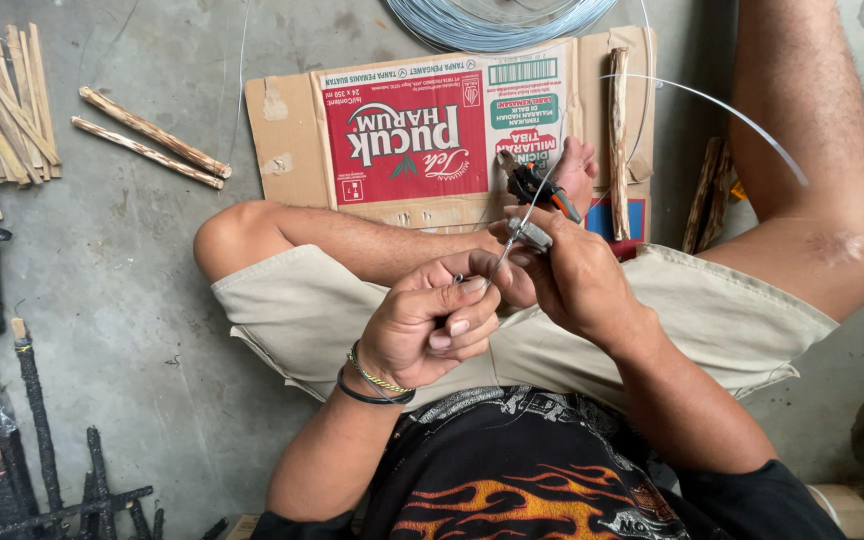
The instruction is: The person sits on the floor and uses pliers to bend and twist a metal wire into a looped shape. They then thread the wire through a small wooden stick and continue to twist and secure the wire around the stick to form a simple craft item.
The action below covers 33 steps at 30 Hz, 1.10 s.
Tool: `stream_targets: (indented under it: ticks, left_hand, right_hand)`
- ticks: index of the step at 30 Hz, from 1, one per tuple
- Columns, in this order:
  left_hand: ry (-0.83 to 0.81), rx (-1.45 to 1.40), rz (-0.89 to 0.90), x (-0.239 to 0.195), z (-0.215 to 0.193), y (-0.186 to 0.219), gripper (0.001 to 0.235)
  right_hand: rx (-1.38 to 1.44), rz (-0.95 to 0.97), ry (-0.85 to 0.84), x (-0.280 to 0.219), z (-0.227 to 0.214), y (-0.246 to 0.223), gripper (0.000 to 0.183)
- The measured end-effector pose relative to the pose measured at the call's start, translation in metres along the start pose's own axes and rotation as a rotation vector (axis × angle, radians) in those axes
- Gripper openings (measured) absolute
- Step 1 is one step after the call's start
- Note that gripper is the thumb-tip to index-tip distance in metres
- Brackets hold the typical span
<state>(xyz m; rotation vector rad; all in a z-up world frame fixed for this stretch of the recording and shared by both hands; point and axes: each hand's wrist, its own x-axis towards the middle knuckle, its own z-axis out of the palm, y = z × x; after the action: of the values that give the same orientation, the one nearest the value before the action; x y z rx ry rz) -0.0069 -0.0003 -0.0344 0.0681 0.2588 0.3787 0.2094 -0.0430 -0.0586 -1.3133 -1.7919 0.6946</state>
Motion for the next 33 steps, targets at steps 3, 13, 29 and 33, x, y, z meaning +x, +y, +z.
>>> stream_targets:
  ticks: [3,13,29,33]
  left_hand:
    - [0.007,0.024,0.006,0.001,-0.001,0.000,0.019]
    - [0.008,-0.069,-0.021,0.011,-0.019,-0.002,0.020]
    - [0.047,-0.084,-0.025,0.031,-0.052,-0.020,0.019]
    - [0.127,0.015,0.010,0.040,-0.073,-0.023,0.018]
  right_hand:
    - [0.033,0.043,-0.024,-0.002,0.000,0.000,0.044]
    - [0.122,0.140,-0.050,-0.003,0.002,0.007,0.035]
    - [0.116,0.320,-0.047,-0.027,0.033,0.067,0.024]
    - [0.165,0.365,-0.023,-0.040,0.054,0.088,0.024]
